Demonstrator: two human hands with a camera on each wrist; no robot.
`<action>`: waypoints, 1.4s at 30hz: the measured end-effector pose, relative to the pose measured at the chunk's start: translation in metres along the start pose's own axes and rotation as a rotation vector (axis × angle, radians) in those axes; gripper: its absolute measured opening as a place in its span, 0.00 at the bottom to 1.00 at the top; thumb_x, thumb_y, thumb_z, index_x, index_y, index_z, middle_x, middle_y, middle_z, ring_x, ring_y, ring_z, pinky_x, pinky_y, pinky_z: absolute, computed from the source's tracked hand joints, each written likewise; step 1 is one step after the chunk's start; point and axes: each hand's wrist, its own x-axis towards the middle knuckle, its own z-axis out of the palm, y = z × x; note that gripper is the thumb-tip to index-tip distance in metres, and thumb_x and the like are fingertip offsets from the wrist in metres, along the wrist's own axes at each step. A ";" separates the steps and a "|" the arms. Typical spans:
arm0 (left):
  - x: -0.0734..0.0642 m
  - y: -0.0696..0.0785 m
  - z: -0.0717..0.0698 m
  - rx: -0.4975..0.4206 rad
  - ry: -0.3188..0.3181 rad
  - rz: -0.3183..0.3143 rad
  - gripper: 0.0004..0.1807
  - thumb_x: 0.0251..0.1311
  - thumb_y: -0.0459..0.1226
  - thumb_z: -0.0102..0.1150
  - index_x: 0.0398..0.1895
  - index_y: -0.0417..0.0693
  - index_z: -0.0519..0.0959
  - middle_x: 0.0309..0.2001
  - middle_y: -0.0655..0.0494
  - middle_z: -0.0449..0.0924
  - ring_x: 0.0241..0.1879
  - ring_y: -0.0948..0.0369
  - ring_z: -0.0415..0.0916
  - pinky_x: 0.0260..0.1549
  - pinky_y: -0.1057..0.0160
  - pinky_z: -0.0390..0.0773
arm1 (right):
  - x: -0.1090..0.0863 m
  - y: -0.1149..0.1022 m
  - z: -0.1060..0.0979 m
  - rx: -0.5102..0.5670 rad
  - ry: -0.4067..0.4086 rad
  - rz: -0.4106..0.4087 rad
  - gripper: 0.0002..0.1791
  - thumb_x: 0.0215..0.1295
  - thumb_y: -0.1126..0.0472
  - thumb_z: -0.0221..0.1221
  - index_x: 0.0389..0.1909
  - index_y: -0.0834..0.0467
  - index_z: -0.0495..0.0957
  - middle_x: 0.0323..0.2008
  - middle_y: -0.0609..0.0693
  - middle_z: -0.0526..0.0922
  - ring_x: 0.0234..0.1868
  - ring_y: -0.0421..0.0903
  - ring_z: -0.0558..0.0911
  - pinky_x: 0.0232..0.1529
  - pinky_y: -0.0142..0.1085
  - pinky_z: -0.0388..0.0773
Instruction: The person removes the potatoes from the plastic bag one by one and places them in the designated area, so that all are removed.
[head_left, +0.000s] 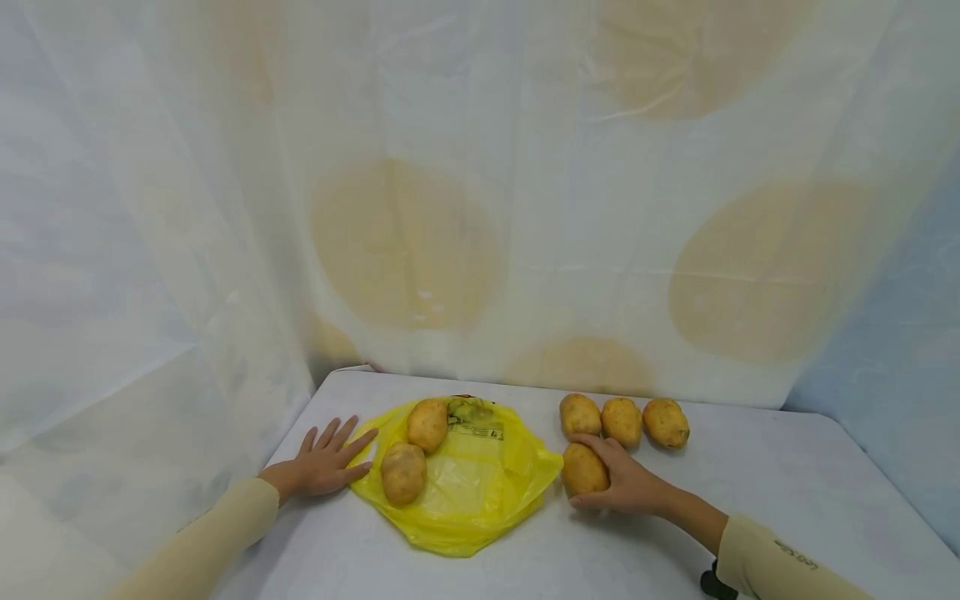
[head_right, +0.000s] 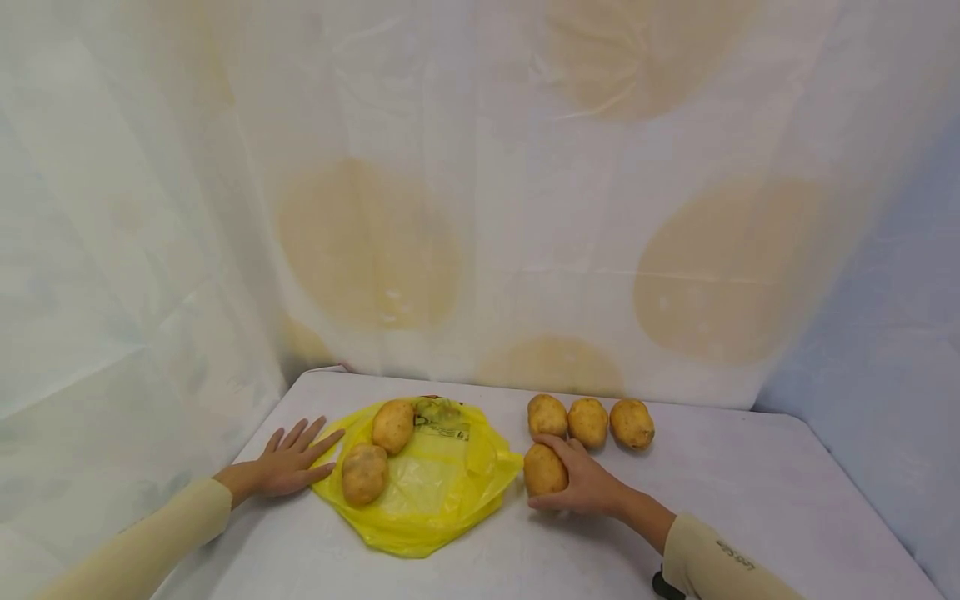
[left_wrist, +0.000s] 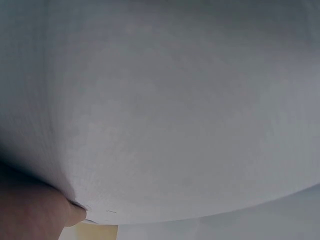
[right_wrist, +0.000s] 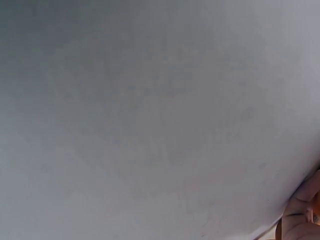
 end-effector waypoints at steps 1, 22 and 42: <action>0.000 0.000 0.000 0.000 0.000 0.000 0.43 0.64 0.72 0.34 0.78 0.66 0.51 0.80 0.43 0.36 0.77 0.37 0.32 0.67 0.29 0.28 | 0.000 0.000 0.000 -0.006 0.001 0.002 0.53 0.50 0.42 0.74 0.73 0.50 0.58 0.55 0.58 0.70 0.51 0.50 0.71 0.45 0.47 0.75; -0.008 0.008 -0.015 -0.003 -0.017 -0.001 0.42 0.66 0.70 0.36 0.79 0.63 0.51 0.80 0.40 0.36 0.76 0.34 0.32 0.66 0.28 0.28 | -0.032 0.007 -0.024 -0.563 0.321 -0.174 0.49 0.57 0.32 0.62 0.76 0.49 0.58 0.71 0.64 0.62 0.57 0.60 0.78 0.43 0.54 0.79; -0.003 0.005 -0.007 0.000 -0.025 -0.004 0.44 0.64 0.73 0.33 0.79 0.66 0.50 0.80 0.43 0.36 0.77 0.37 0.31 0.67 0.29 0.28 | -0.052 0.062 -0.068 -0.795 0.554 -0.139 0.47 0.61 0.31 0.56 0.77 0.44 0.54 0.78 0.63 0.40 0.68 0.65 0.58 0.63 0.72 0.47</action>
